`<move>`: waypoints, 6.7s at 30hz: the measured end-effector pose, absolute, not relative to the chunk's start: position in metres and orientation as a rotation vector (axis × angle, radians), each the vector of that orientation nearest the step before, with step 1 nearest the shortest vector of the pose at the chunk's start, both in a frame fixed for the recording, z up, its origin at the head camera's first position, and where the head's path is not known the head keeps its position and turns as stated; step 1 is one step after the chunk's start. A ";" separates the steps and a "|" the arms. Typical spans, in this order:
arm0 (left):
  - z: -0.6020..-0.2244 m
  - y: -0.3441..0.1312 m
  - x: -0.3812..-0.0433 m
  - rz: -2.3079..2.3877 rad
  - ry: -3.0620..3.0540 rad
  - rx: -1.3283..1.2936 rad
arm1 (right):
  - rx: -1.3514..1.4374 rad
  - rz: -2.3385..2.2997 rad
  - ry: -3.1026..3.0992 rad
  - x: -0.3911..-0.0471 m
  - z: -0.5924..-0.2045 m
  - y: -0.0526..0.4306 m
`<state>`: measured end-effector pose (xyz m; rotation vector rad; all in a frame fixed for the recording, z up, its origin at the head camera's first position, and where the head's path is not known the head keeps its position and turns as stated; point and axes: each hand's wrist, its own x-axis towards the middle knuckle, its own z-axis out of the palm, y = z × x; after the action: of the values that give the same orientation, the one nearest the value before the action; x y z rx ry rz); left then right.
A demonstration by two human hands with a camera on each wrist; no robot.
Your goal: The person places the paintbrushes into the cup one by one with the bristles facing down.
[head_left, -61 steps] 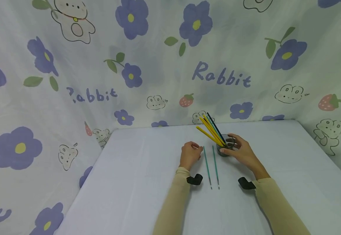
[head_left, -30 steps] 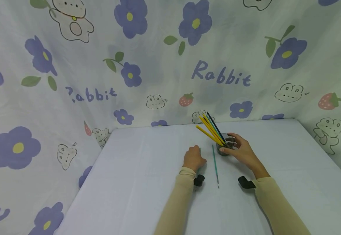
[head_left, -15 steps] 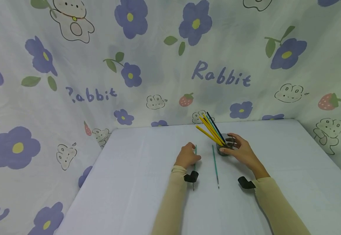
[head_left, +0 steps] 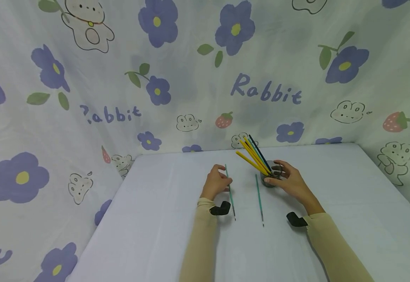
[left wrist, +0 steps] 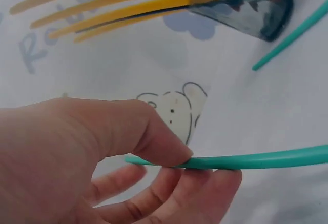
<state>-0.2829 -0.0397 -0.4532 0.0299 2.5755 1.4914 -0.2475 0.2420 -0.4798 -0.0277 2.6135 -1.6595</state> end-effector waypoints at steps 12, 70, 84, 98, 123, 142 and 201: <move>-0.442 -0.043 -0.284 2.037 2.295 -0.010 | -0.016 -1.641 2.628 -0.248 -0.481 0.242; -0.400 0.014 -0.288 2.468 2.192 0.145 | -0.006 -1.684 2.588 -0.250 -0.483 0.243; -0.406 0.028 -0.287 2.300 2.343 0.316 | -0.023 -1.676 2.613 -0.249 -0.482 0.242; -0.408 0.033 -0.280 2.198 2.414 0.320 | -0.040 -1.695 2.603 -0.250 -0.484 0.243; -0.431 0.001 -0.274 1.926 2.513 0.233 | -0.013 -1.691 2.578 -0.248 -0.481 0.242; -0.462 0.017 -0.271 1.826 2.515 0.053 | -0.039 -1.692 2.602 -0.248 -0.481 0.241; -0.466 0.010 -0.259 0.825 2.896 0.159 | -0.083 -1.696 2.623 -0.245 -0.480 0.239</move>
<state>-0.2588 0.0099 -0.4661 0.1585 2.8960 0.8252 -0.2447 0.2395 -0.4801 -0.0832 2.6228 -1.6955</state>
